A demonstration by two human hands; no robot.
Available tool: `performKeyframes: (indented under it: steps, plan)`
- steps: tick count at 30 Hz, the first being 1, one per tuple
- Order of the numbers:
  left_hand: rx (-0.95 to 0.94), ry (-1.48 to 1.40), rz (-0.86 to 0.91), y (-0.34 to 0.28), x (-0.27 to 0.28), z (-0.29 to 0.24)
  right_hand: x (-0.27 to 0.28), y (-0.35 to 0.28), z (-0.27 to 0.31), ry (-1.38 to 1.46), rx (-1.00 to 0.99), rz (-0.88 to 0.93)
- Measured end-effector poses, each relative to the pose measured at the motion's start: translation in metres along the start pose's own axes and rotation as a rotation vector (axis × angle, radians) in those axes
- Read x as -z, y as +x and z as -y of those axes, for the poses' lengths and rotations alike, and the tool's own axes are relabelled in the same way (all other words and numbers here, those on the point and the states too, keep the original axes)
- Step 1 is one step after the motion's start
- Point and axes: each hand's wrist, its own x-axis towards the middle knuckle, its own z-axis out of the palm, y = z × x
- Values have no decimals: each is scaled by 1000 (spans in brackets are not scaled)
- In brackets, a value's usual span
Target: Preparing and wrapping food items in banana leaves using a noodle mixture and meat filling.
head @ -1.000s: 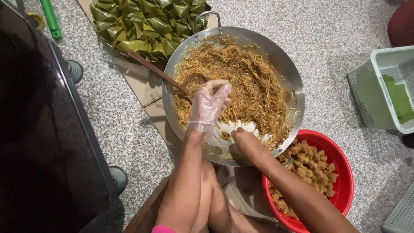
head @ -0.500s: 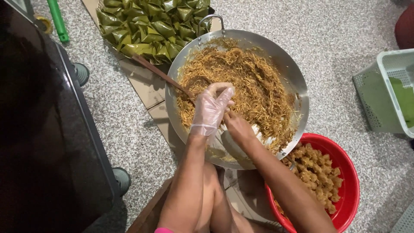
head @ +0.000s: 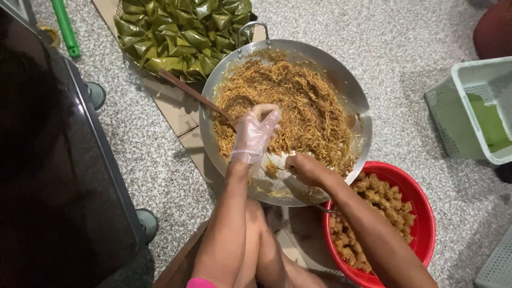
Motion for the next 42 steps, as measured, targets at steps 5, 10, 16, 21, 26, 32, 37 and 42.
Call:
performKeyframes:
  steps: [5, 10, 16, 21, 26, 32, 37, 42]
  plan:
    - [33, 419, 170, -6, -5, 1, 72, -54, 82, 205, -202, -61]
    - [272, 143, 481, -6, -23, 13, 90, -83, 101, 346, -306, -193]
    - [-109, 557, 420, 0, -36, 37, 91, -93, 100, 451, -308, -312]
    - [-135, 452, 135, -5, -51, 23, 84, -94, 81, 182, -367, -473]
    - [125, -148, 96, 30, -41, 62, 87, -123, 111, 156, -521, -576]
    - [297, -396, 182, 19, -36, 37, 65, -168, 121, 366, -494, -783]
    - [111, -283, 228, 8, -39, 28, 47, -207, 111, 584, -523, -834]
    - [285, -353, 407, 17, -43, 29, 20, -257, 97, 669, -551, -1019]
